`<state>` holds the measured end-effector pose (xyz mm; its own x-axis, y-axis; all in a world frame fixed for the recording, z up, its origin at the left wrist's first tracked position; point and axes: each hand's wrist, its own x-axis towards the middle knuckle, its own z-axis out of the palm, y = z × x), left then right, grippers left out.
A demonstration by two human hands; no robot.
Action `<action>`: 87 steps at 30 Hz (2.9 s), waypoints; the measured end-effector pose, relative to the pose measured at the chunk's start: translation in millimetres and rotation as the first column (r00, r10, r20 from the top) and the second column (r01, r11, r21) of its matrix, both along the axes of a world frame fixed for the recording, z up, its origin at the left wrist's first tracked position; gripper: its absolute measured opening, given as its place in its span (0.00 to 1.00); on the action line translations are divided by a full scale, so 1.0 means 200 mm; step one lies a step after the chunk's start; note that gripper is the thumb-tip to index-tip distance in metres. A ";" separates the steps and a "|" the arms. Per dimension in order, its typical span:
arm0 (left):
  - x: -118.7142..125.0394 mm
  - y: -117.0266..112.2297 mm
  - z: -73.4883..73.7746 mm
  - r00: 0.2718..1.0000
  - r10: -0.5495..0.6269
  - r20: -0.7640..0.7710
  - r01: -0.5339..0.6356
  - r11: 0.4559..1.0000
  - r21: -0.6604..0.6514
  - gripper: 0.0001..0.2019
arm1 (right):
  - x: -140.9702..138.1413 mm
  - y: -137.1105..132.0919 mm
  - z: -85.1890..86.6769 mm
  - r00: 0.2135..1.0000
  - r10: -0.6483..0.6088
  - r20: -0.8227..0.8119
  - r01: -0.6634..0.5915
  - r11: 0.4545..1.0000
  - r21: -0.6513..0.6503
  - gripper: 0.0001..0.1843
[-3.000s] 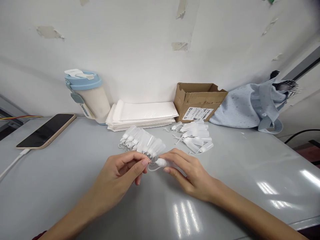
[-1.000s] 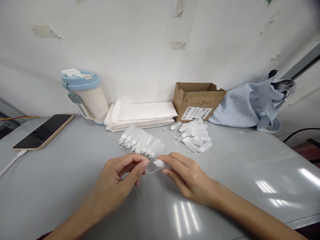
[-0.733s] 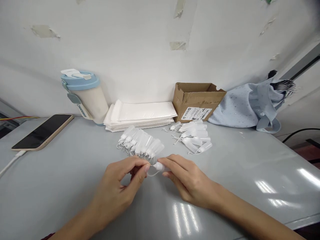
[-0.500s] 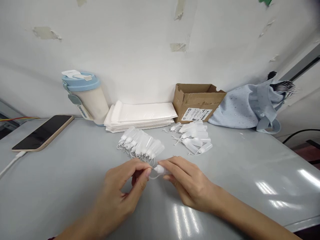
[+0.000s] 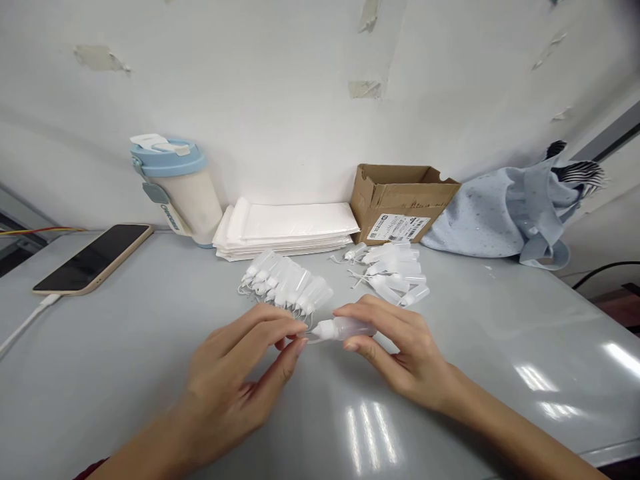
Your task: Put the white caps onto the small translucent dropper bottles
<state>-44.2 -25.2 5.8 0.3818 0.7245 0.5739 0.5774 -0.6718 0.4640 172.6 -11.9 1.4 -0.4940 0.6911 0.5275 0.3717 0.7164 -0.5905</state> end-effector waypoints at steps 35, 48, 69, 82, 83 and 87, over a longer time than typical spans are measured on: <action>0.01 0.00 -0.04 1.000 0.013 -0.023 -0.009 0.991 0.130 0.09 | 0.01 0.01 0.00 0.998 0.057 0.008 -0.057 0.997 0.055 0.11; 0.01 0.01 -0.04 0.998 -0.066 -0.003 0.065 0.973 0.222 0.07 | 0.01 0.01 -0.02 0.998 0.038 0.055 -0.044 0.994 0.099 0.12; -0.03 0.08 -0.08 0.998 0.055 -0.027 -0.051 0.987 0.150 0.05 | 0.02 0.04 -0.06 0.978 -0.147 0.145 0.115 0.970 0.213 0.13; -0.10 0.22 -0.11 0.831 0.555 -0.047 -0.519 0.742 -0.425 0.13 | 0.14 0.19 -0.06 0.735 -0.527 0.427 0.470 0.849 0.240 0.12; -0.10 0.23 -0.11 0.831 0.553 -0.055 -0.520 0.740 -0.426 0.14 | 0.14 0.20 -0.07 0.699 -0.535 0.474 0.474 0.844 0.252 0.13; -0.10 0.22 -0.10 0.831 0.552 -0.066 -0.525 0.741 -0.419 0.14 | 0.16 0.23 -0.08 0.605 -0.544 0.581 0.469 0.833 0.292 0.13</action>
<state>-64.8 19.5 -14.6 -0.1678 0.9671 0.1913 0.7482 -0.0014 0.6635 204.9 33.2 -15.2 -0.3140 0.8954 0.3157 0.9407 0.3383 -0.0236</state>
